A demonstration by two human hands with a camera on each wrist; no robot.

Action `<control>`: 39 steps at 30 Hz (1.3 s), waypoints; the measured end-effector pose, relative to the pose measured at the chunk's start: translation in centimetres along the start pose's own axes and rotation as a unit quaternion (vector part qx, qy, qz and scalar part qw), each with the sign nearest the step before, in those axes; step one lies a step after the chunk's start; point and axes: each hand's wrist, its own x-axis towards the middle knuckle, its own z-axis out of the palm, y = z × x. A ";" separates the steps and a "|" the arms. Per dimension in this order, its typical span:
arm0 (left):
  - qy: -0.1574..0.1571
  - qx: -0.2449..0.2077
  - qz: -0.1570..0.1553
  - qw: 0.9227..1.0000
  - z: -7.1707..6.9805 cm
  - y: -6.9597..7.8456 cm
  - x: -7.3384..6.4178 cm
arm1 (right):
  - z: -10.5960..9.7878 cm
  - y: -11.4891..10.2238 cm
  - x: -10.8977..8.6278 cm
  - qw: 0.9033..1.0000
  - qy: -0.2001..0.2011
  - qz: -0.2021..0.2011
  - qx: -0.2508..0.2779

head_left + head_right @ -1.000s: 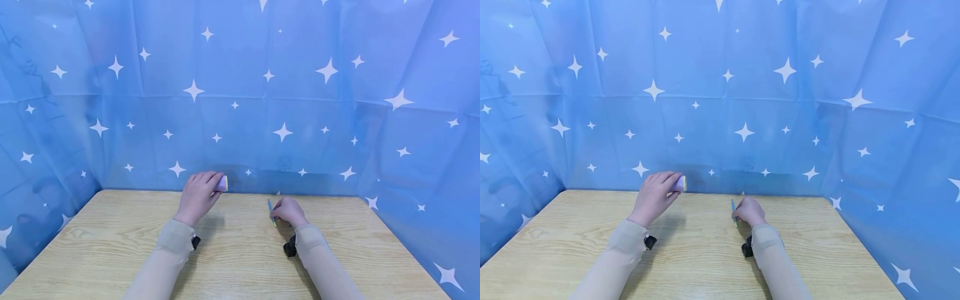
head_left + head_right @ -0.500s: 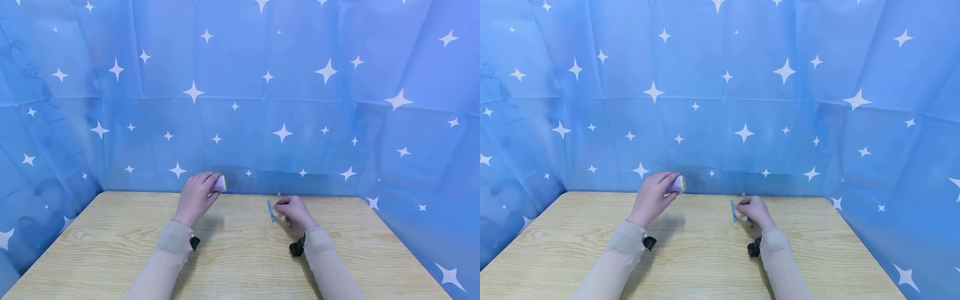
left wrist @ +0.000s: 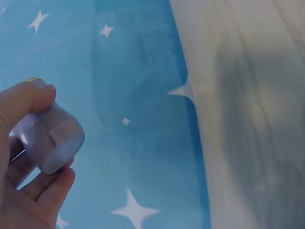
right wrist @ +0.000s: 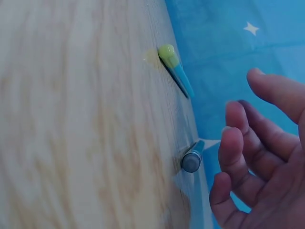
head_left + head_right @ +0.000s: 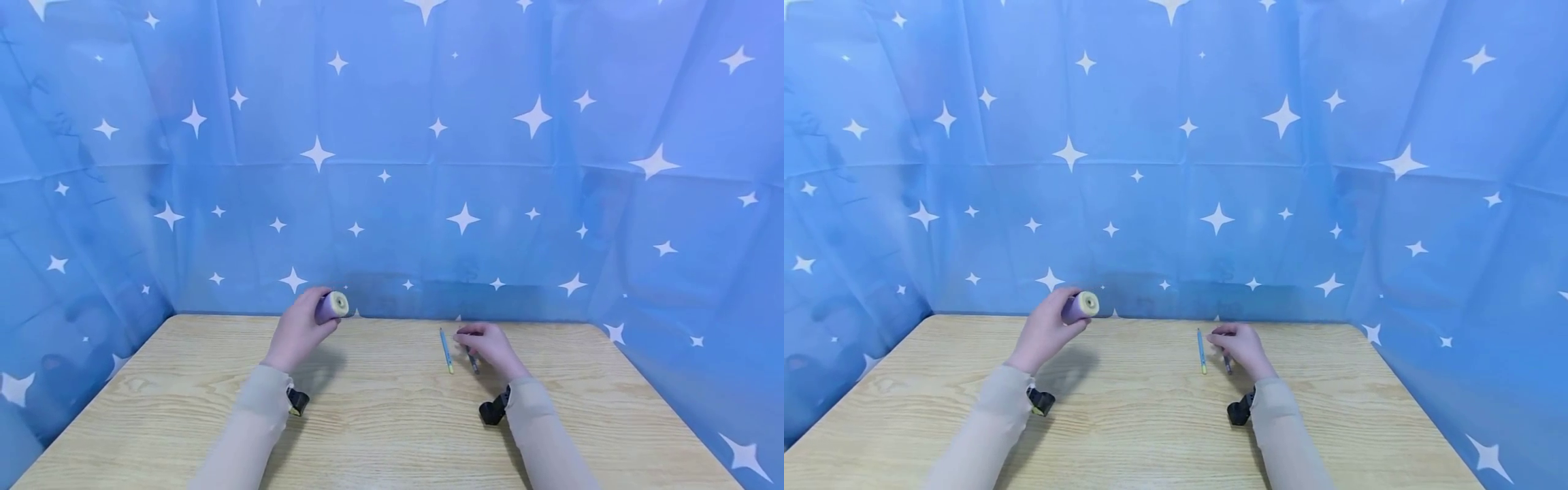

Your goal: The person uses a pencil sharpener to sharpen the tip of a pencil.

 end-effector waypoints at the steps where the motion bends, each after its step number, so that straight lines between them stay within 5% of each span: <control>1: -0.002 -0.006 -0.007 1.000 -0.2 -0.3 -0.2 | 0.0 0.0 0.0 1.000 -0.002 0.003 0.000; 21: -0.032 -0.047 -0.098 0.994 -2.7 -5.6 -1.7 | -0.7 -0.4 0.2 0.999 -0.036 -0.006 0.003; 39: -0.110 -0.088 -0.180 0.974 -2.5 -8.8 -2.8 | -0.9 0.0 0.4 0.998 -0.055 -0.003 0.009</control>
